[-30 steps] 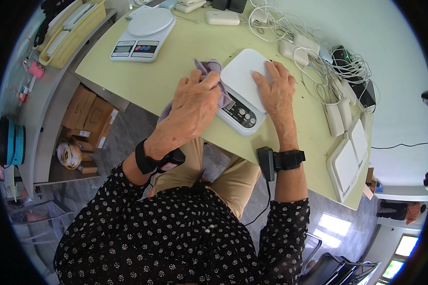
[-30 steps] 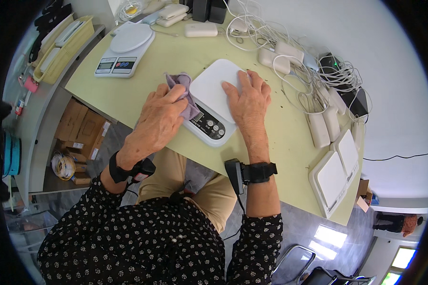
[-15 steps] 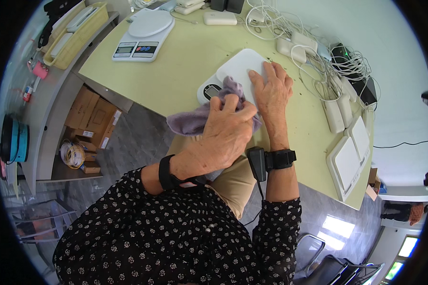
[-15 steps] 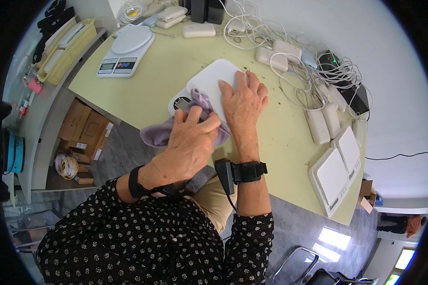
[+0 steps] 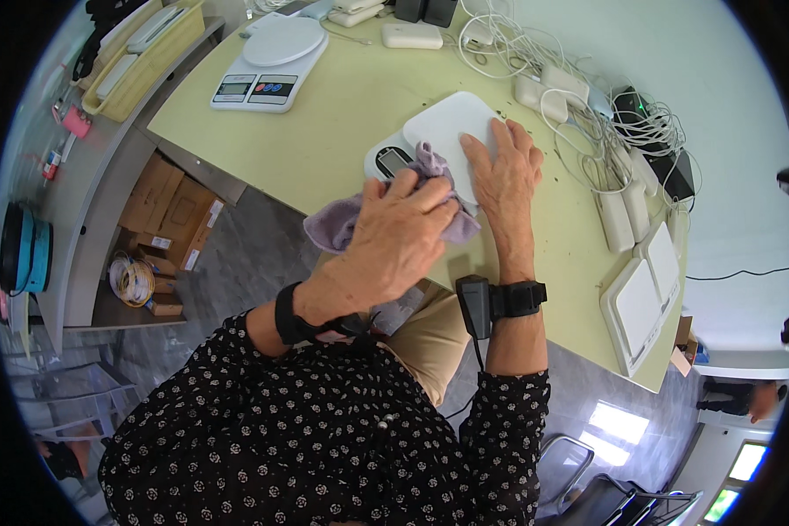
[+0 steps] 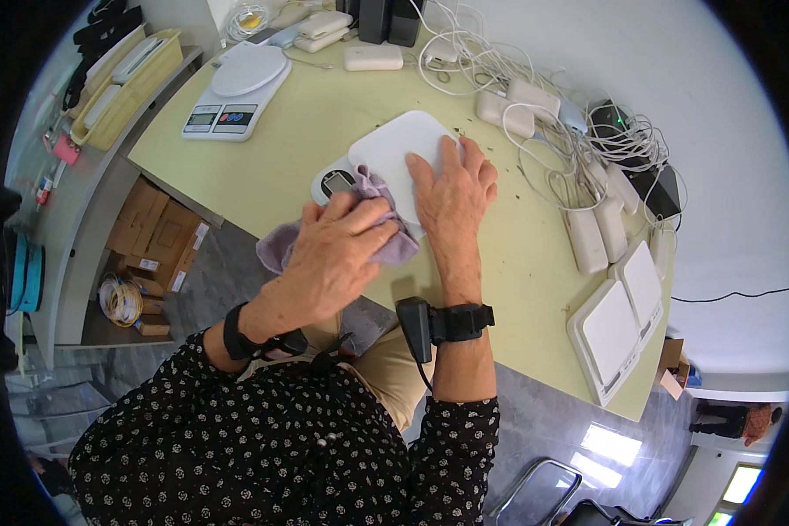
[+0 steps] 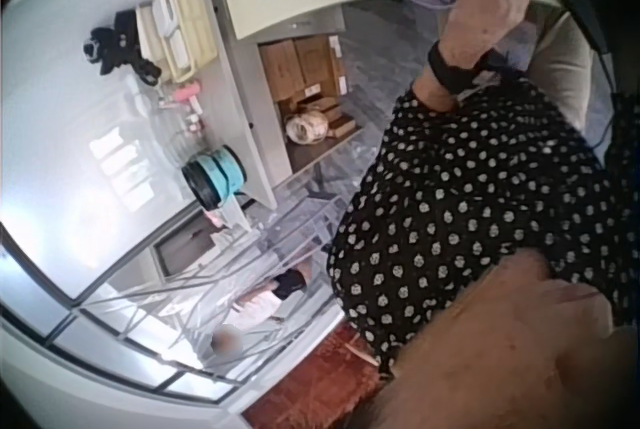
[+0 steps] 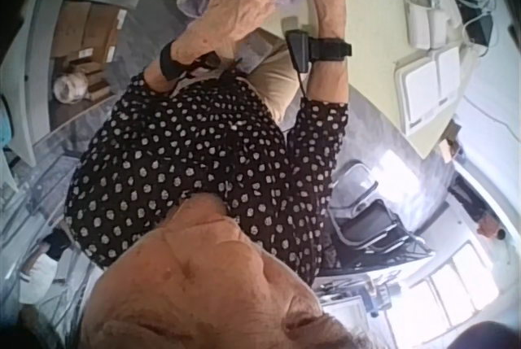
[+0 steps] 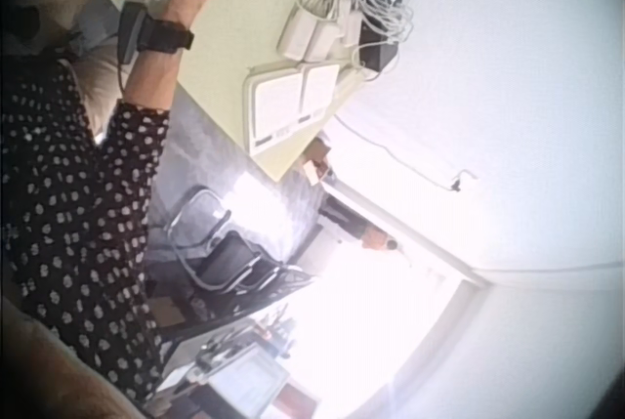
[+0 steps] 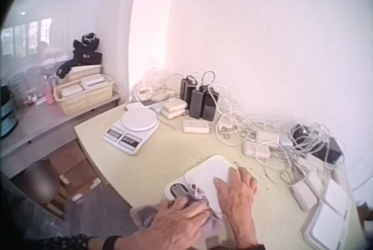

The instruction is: The person wipes the surface of a white digital scale with a cloth, cleaning the top, sides, and display area. The person repeatedly rubs the scale's surfaces with the cloth while holding it steady with the other hand.

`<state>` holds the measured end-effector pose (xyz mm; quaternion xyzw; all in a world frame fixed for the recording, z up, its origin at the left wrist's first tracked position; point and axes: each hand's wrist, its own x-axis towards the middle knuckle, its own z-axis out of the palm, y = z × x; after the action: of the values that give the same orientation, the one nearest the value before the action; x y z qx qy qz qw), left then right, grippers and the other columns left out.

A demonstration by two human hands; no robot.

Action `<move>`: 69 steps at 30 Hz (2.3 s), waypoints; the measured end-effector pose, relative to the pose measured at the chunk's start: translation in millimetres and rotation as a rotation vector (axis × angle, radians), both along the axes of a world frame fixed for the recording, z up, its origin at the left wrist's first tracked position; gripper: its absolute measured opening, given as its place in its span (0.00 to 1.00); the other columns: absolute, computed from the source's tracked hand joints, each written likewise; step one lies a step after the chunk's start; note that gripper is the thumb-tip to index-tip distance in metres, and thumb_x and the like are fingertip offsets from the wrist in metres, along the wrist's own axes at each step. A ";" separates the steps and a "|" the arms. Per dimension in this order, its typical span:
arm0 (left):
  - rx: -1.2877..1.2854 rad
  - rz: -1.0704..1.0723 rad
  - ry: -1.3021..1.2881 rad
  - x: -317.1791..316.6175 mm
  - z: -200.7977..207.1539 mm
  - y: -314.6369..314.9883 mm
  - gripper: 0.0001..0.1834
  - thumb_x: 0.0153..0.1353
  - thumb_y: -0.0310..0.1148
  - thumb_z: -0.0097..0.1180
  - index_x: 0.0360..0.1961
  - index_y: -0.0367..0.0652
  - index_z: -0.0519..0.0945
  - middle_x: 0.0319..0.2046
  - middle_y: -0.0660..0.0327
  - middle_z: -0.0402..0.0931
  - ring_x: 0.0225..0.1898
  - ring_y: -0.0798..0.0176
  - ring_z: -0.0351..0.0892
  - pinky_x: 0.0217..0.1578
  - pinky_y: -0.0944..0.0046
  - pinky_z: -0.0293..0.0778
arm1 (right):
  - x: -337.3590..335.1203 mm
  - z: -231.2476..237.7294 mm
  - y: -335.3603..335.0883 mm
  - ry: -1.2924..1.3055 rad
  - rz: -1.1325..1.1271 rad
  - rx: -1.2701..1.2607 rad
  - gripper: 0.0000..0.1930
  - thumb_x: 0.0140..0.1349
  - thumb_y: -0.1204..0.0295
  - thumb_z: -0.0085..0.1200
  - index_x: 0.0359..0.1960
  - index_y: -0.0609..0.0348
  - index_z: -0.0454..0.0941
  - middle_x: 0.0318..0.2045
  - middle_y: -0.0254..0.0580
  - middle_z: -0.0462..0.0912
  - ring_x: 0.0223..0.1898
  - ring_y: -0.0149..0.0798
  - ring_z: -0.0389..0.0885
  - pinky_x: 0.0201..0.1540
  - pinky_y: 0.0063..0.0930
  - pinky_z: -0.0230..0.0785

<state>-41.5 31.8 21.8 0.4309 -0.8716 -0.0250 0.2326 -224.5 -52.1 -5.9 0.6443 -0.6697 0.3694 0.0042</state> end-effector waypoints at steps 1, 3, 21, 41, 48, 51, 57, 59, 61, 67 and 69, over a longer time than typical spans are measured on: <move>0.019 0.011 -0.012 5.8 0.8 -3.7 0.26 0.53 0.31 0.67 0.56 0.41 0.82 0.57 0.64 0.72 0.57 0.56 0.68 0.52 0.50 0.62 | 0.2 -0.4 -0.3 0.006 -0.002 0.001 0.29 0.64 0.52 0.64 0.61 0.56 0.81 0.66 0.52 0.74 0.63 0.62 0.69 0.66 0.57 0.58; 0.027 0.077 -0.019 15.8 2.9 -14.7 0.26 0.55 0.30 0.66 0.57 0.42 0.82 0.59 0.63 0.71 0.59 0.54 0.68 0.53 0.48 0.62 | 1.3 -1.2 -0.7 0.004 0.000 -0.018 0.29 0.63 0.52 0.64 0.60 0.56 0.81 0.65 0.52 0.75 0.62 0.62 0.69 0.66 0.57 0.58; -0.036 -0.028 0.028 -6.3 -5.3 2.6 0.26 0.50 0.29 0.68 0.54 0.38 0.83 0.57 0.62 0.71 0.60 0.49 0.65 0.54 0.46 0.59 | 15.2 -3.5 -4.0 0.037 -0.129 -0.007 0.23 0.70 0.55 0.56 0.60 0.53 0.80 0.66 0.49 0.74 0.65 0.60 0.67 0.66 0.58 0.57; 0.257 -0.181 0.150 95.9 5.3 -70.3 0.16 0.68 0.30 0.57 0.53 0.32 0.82 0.62 0.53 0.76 0.60 0.49 0.71 0.62 0.55 0.69 | 2.5 -8.4 -3.0 0.018 -0.071 0.025 0.22 0.71 0.59 0.56 0.62 0.52 0.81 0.68 0.45 0.73 0.66 0.56 0.67 0.70 0.55 0.55; 0.222 -0.238 0.262 104.8 -3.2 -91.4 0.17 0.65 0.28 0.54 0.53 0.35 0.83 0.55 0.56 0.80 0.51 0.46 0.73 0.57 0.51 0.71 | 0.8 -7.7 -2.1 0.056 -0.023 0.019 0.21 0.72 0.60 0.56 0.63 0.52 0.81 0.68 0.46 0.74 0.66 0.57 0.68 0.70 0.54 0.56; 0.224 -0.272 0.212 89.4 -10.7 -118.2 0.17 0.65 0.26 0.53 0.53 0.37 0.84 0.57 0.60 0.79 0.53 0.49 0.72 0.54 0.50 0.71 | 0.5 -5.4 -1.0 0.074 -0.017 0.065 0.22 0.74 0.58 0.52 0.65 0.51 0.80 0.70 0.47 0.72 0.67 0.57 0.67 0.71 0.53 0.56; 0.262 -0.295 0.045 98.6 -2.5 -110.4 0.17 0.64 0.26 0.54 0.53 0.40 0.85 0.63 0.68 0.74 0.59 0.54 0.70 0.53 0.50 0.68 | 2.0 -4.5 -0.1 0.054 -0.025 0.045 0.21 0.73 0.60 0.55 0.64 0.51 0.80 0.68 0.47 0.74 0.65 0.58 0.68 0.71 0.53 0.56; 0.288 -0.280 0.033 109.4 0.0 -94.5 0.18 0.64 0.25 0.53 0.54 0.40 0.84 0.65 0.67 0.72 0.59 0.53 0.70 0.53 0.49 0.68 | 2.4 -5.5 -0.1 0.060 -0.032 0.043 0.21 0.73 0.60 0.55 0.64 0.51 0.80 0.68 0.47 0.74 0.65 0.58 0.69 0.70 0.53 0.56; 0.239 -0.270 0.046 112.9 0.4 -86.9 0.21 0.63 0.25 0.53 0.57 0.41 0.83 0.67 0.66 0.71 0.59 0.53 0.69 0.53 0.49 0.67 | 2.2 -6.5 -0.2 0.069 -0.029 0.026 0.21 0.74 0.60 0.54 0.64 0.51 0.80 0.67 0.46 0.74 0.65 0.58 0.69 0.70 0.54 0.57; 0.381 -0.261 -0.059 97.9 7.2 -113.5 0.24 0.62 0.30 0.55 0.61 0.41 0.82 0.69 0.66 0.70 0.61 0.53 0.68 0.55 0.44 0.65 | -0.1 -7.3 -1.0 0.075 -0.013 0.027 0.21 0.73 0.59 0.54 0.63 0.50 0.81 0.67 0.46 0.74 0.66 0.57 0.68 0.70 0.54 0.57; 0.384 -0.293 -0.081 98.5 11.4 -115.4 0.26 0.62 0.32 0.56 0.63 0.43 0.81 0.70 0.66 0.69 0.63 0.52 0.67 0.57 0.43 0.64 | -0.2 -7.5 -1.0 0.069 -0.009 0.024 0.21 0.73 0.59 0.55 0.63 0.50 0.81 0.67 0.46 0.74 0.66 0.57 0.68 0.70 0.55 0.57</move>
<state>57.1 -83.6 33.2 0.3371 -0.9125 -0.2065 0.1049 -224.7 -53.1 -13.3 0.6536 -0.6765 0.3387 0.0211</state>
